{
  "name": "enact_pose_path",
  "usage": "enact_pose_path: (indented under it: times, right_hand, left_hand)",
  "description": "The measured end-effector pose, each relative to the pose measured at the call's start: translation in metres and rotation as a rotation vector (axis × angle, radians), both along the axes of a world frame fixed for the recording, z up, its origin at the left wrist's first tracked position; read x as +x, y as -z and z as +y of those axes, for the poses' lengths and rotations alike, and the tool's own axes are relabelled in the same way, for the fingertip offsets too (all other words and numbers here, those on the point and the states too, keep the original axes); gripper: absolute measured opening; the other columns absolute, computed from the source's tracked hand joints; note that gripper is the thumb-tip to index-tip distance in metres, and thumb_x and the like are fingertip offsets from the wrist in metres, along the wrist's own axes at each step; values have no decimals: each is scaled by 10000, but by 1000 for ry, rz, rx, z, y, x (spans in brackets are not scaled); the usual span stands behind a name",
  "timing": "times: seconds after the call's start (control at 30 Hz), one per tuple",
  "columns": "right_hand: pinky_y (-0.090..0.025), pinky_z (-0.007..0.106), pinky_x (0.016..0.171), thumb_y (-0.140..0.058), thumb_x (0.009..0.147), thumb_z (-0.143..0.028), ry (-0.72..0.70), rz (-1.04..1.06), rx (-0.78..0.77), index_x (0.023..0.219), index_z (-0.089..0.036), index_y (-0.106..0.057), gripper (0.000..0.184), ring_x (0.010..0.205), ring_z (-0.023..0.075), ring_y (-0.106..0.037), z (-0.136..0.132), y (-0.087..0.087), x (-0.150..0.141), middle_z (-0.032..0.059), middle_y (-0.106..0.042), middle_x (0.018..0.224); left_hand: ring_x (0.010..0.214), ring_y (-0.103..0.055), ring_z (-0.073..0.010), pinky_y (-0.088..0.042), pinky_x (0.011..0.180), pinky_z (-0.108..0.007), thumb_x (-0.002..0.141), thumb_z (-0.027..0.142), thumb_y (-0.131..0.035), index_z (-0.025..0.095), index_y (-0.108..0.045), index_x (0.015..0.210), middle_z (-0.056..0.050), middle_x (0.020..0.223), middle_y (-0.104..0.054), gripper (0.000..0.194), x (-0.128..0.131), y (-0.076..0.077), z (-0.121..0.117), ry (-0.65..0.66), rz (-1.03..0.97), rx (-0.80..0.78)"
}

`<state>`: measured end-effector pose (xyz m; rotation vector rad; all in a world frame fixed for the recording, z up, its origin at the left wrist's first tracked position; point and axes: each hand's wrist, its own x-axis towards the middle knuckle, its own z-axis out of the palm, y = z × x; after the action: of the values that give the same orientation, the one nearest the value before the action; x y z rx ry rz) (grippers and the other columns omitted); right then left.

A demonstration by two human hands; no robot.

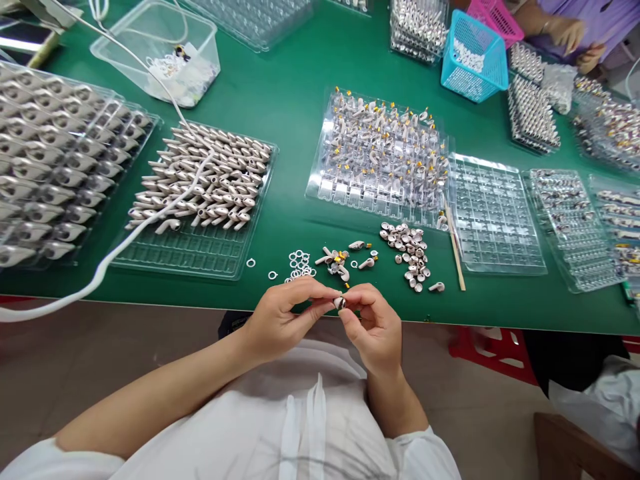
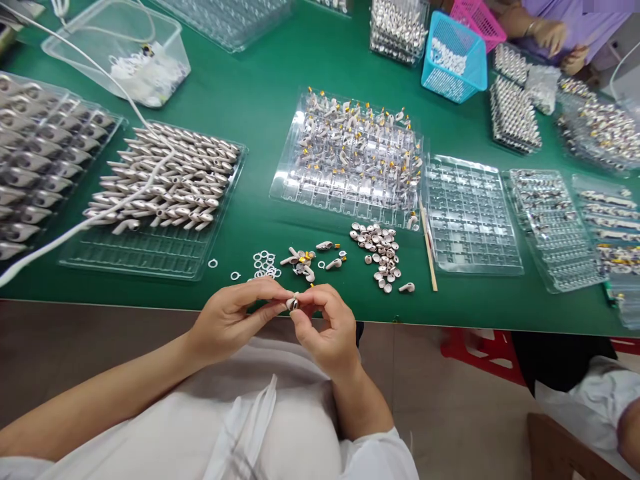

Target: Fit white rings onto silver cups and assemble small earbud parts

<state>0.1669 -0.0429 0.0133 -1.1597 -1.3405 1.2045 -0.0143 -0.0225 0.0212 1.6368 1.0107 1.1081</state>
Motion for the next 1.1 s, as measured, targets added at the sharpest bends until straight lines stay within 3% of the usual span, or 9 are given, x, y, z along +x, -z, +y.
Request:
enact_pose_path:
  times: [0.13,0.33,0.63,0.77,0.93,1.1]
  right_hand:
    - [-548,302,663,-646,848,-136,15,-94,147,1040,-262,-663,230,821,173,-632,-2,3,1,48,-631,940]
    - [-568,329,667,-635,830,-93,14,-231,302,1117,-291,-643,349,821,183,-645,-4,3,2,50,-665,966]
    - [-568,317,679,-647,838,-104,1,-118,190,1042,-266,-663,261,846,181,-649,-5,4,3,51,-657,951]
    - [-576,310,685,-650,849,-115,-2,-78,160,1048,-251,-668,242,867,180,-650,-4,6,3,57,-654,969]
    - [-581,311,680,-640,859,-110,22,-129,213,1076,-253,-668,262,877,182,-650,-3,7,0,61,-656,978]
    - [-571,287,653,-649,847,-74,96,-196,303,1114,-264,-661,328,884,175,-635,-3,7,-6,52,-653,966]
  left_hand:
    - [767,-726,-159,-581,695,-225,888,176,-657,157,-739,1012,-70,891,-770,150,0,-2,-2,29,-32,-150]
    - [778,-724,-156,-581,699,-212,854,188,-703,153,-745,991,-70,896,-770,148,-1,0,-4,37,-56,-217]
    - [819,-741,-167,-618,758,-242,848,208,-711,165,-752,973,-61,909,-776,139,2,-1,-4,84,-308,-503]
    - [790,-741,-137,-611,746,-194,813,204,-748,171,-757,932,-33,871,-782,124,4,-4,-4,52,-369,-620]
    - [800,-747,-163,-617,741,-213,803,196,-732,157,-750,937,-49,890,-781,140,5,-6,-5,-26,-271,-579]
    - [764,-743,-149,-604,705,-182,805,166,-682,158,-758,929,-44,854,-781,146,9,-8,-6,-127,-131,-409]
